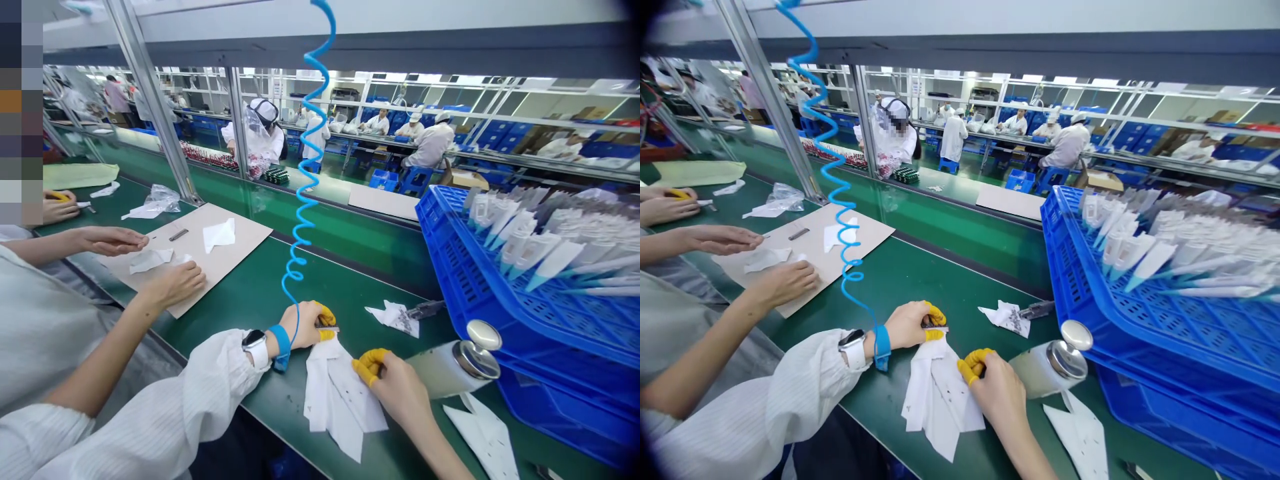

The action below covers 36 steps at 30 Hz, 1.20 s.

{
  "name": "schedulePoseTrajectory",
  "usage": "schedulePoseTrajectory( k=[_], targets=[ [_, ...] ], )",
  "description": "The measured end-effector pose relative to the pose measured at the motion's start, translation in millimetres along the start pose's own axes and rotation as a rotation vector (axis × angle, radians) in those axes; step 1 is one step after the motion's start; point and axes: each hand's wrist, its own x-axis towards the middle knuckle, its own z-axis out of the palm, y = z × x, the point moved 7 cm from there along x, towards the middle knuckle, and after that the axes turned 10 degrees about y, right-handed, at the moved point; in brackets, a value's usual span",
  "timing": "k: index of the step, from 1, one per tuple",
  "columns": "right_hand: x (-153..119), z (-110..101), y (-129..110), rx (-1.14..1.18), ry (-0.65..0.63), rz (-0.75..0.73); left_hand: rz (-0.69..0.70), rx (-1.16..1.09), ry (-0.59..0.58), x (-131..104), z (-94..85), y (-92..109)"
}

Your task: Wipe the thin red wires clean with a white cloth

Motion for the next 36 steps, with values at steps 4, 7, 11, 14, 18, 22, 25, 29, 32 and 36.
schedulePoseTrajectory(
  k=[4,7,11,14,18,22,25,29,32,36],
  targets=[
    [-6.2,-1.8,4.2,0.003,0.006,0.015,-0.008,0.012,-0.024,4.5,-3.6,-6.9],
    [-8.4,-2.4,6.5,-0.011,-0.011,0.018,-0.025,0.032,0.002,6.4,-9.1,-10.7],
    [-6.0,-0.9,16.1,0.054,-0.005,0.046,-0.064,0.026,0.044,2.0,-16.8,-14.3],
    [-2.2,5.1,24.0,0.281,-0.033,0.075,-0.133,0.052,0.128,-13.0,-31.2,-15.7],
    [-1.5,11.3,25.5,0.552,-0.05,0.131,-0.314,0.136,0.208,-50.0,-51.0,-22.9],
    [-5.2,16.2,17.0,0.927,0.019,0.274,-0.328,0.181,0.163,-80.5,-48.6,-17.8],
    [-7.1,15.0,6.1,0.956,0.062,0.303,-0.226,0.15,0.087,-86.2,-30.4,0.1],
    [-14.9,-6.2,-0.5,1.089,0.121,0.407,-0.2,0.111,0.025,-79.3,1.0,22.0],
    [-27.1,-27.6,5.2,1.24,0.24,0.536,-0.206,-0.024,0.004,-74.0,23.2,37.0],
    [-41.5,-25.7,14.0,1.309,0.331,0.604,-0.297,-0.304,-0.057,-76.0,45.3,47.5]
  ],
)
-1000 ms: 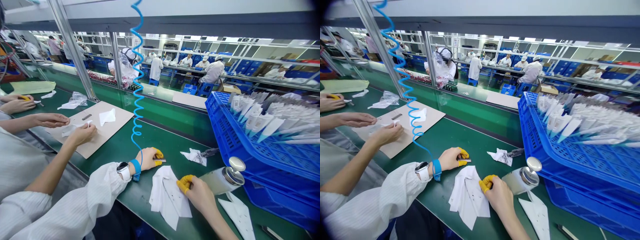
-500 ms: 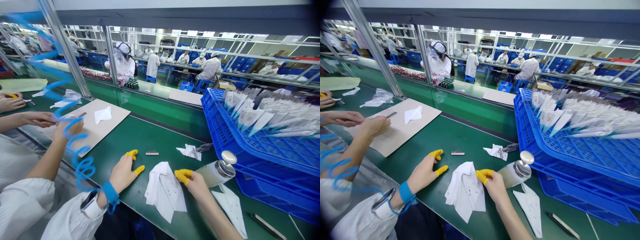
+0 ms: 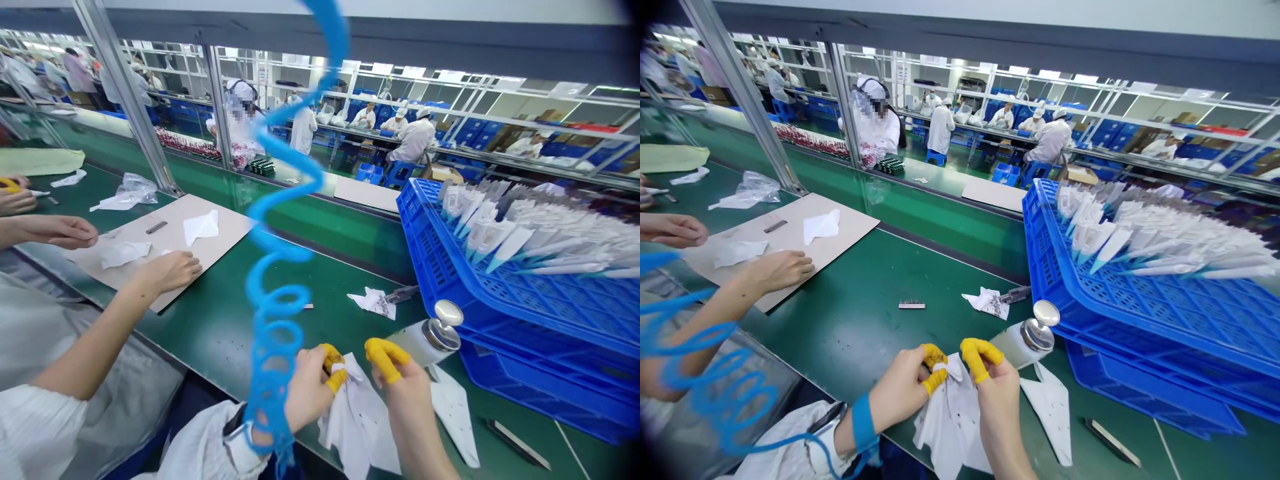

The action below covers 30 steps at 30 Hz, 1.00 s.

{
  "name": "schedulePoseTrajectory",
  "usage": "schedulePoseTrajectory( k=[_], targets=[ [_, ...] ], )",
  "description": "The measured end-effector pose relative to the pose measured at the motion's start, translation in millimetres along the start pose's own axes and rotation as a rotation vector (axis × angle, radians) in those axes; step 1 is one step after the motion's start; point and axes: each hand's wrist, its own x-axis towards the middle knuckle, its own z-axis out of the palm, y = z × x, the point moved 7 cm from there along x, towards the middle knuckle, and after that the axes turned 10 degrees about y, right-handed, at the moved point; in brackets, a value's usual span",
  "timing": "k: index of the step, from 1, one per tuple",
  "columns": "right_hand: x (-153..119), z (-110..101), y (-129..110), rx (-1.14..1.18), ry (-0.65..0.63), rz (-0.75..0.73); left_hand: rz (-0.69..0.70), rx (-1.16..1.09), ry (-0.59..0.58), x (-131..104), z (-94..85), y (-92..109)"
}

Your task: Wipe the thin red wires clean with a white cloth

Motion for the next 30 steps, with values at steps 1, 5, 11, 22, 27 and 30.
schedulePoseTrajectory(
  k=[1,5,11,22,27,30],
  targets=[
    [-0.3,-0.7,8.2,0.006,-0.001,0.017,-0.028,-0.052,-0.001,-0.5,1.4,-1.0],
    [3.2,1.9,36.1,-0.021,-0.053,-0.024,-0.069,-0.129,0.025,0.7,-9.2,-6.6],
    [17.8,2.6,25.9,-0.103,-0.122,-0.19,-0.096,0.164,-0.077,-3.2,-30.6,-18.4],
    [21.0,4.6,26.1,-0.461,-0.217,-0.428,0.108,0.466,0.107,-2.5,-47.3,-1.5],
    [16.5,7.3,21.1,-0.706,-0.142,-0.789,0.525,0.455,0.102,-19.5,-32.3,22.5],
    [9.5,4.4,11.5,-0.688,-0.164,-0.947,0.57,0.473,-0.043,-22.4,-15.7,15.0]
  ],
)
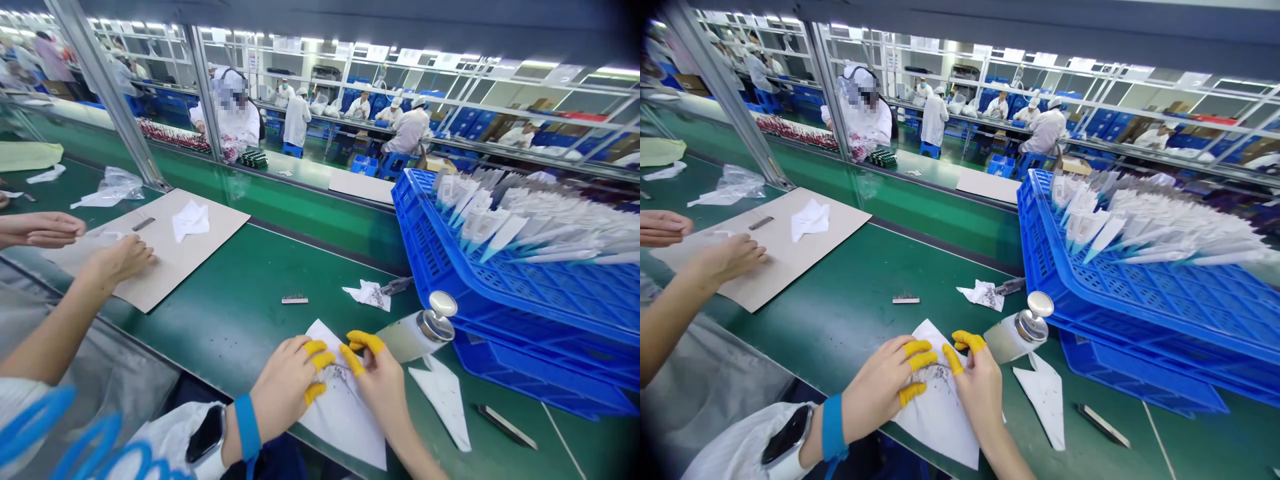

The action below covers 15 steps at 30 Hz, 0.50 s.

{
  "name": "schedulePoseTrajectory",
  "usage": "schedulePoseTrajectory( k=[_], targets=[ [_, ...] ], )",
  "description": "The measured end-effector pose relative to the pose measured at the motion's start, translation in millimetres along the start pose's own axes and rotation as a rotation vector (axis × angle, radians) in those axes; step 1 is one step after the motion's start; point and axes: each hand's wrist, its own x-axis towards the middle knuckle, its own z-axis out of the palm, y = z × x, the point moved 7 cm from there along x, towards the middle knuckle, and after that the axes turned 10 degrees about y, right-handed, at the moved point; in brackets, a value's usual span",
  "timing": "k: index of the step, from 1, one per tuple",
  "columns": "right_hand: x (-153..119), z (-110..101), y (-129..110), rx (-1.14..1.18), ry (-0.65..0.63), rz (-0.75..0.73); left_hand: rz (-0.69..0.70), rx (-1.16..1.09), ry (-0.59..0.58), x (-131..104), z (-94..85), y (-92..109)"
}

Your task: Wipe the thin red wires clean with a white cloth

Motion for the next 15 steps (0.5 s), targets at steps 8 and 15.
schedulePoseTrajectory(
  k=[8,15],
  targets=[
    [-16.1,-18.0,-19.8,-0.063,-0.183,-0.353,-0.116,-0.11,-0.137,1.7,7.2,-13.9],
    [-29.7,-8.6,-10.3,-0.416,-0.32,-0.64,-0.051,-0.041,-0.167,7.9,5.2,-22.5]
  ],
)
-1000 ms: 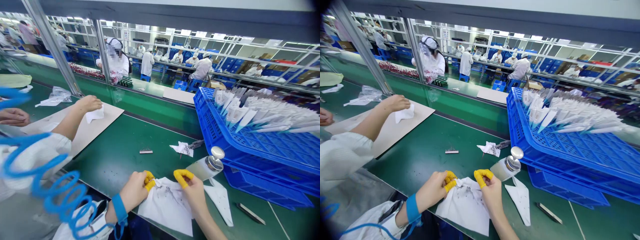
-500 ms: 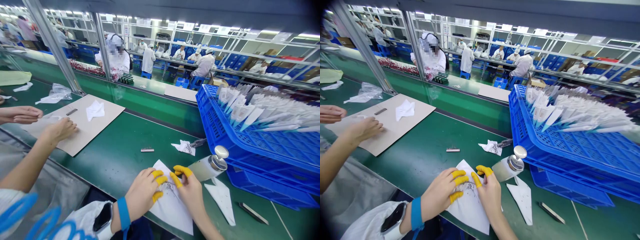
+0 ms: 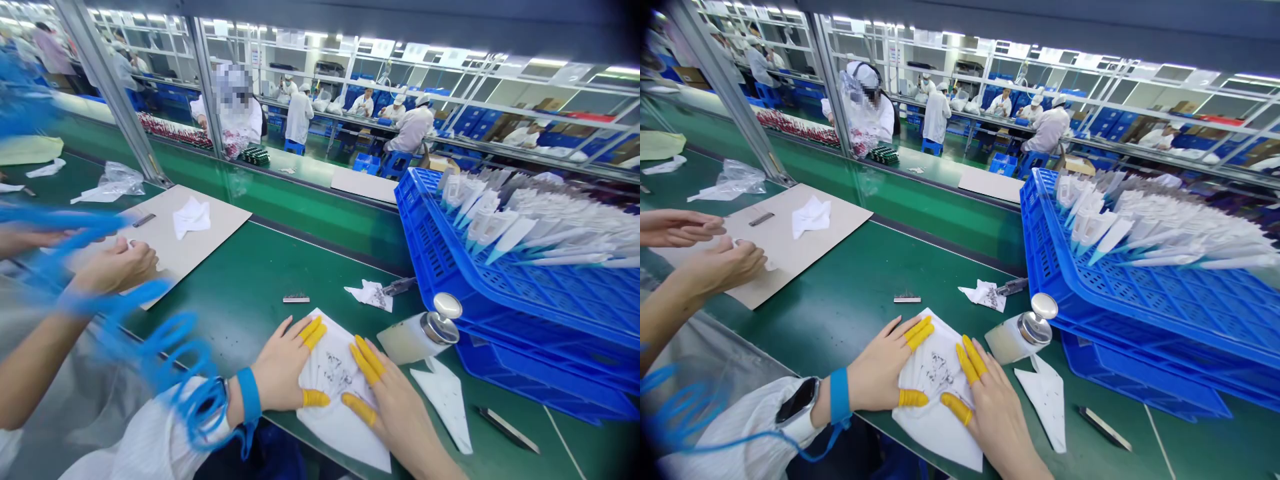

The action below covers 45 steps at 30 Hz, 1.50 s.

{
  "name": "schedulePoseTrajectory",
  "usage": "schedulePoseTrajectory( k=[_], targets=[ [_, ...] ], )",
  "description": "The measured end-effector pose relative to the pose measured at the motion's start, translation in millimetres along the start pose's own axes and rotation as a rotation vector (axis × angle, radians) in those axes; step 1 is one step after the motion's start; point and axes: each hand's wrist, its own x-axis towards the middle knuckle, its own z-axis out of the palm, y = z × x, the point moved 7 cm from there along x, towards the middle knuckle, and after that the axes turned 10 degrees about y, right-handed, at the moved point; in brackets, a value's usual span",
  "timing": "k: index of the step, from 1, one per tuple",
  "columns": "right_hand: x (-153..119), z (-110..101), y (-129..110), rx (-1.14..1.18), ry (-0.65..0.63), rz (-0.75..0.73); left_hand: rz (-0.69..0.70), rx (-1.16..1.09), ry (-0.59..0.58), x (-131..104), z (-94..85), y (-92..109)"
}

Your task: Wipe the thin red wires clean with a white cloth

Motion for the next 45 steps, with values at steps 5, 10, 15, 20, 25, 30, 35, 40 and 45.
schedulePoseTrajectory(
  k=[5,10,15,20,25,30,35,40,45],
  targets=[
    [3.5,-19.3,-5.1,-0.053,0.086,-0.059,-0.023,0.03,0.003,-1.1,-2.2,4.2],
    [-0.3,-28.7,-28.9,-0.11,0.084,-0.279,-0.016,0.048,-0.03,-1.9,4.9,11.1],
    [-10.3,-36.6,-22.4,-0.078,0.072,-0.284,0.026,0.079,-0.016,3.6,7.8,5.9],
    [-9.3,-49.3,-6.0,0.181,0.201,-0.069,0.018,0.0,0.112,-3.0,-6.1,17.4],
    [51.8,-27.6,15.8,0.456,0.14,0.331,-0.337,-0.02,0.331,-17.6,-44.3,-24.6],
    [133.7,30.0,11.9,0.455,-0.147,0.42,-0.415,-0.021,0.408,0.4,-65.7,-74.7],
    [171.1,51.2,1.7,0.453,-0.232,0.306,-0.292,-0.112,0.299,40.2,-52.6,-85.1],
    [179.5,48.9,7.9,0.458,-0.306,0.256,-0.234,-0.093,0.288,58.8,-44.2,-87.4],
    [179.7,47.4,15.5,0.433,-0.289,0.276,-0.209,-0.051,0.362,56.5,-47.1,-79.6]
  ],
)
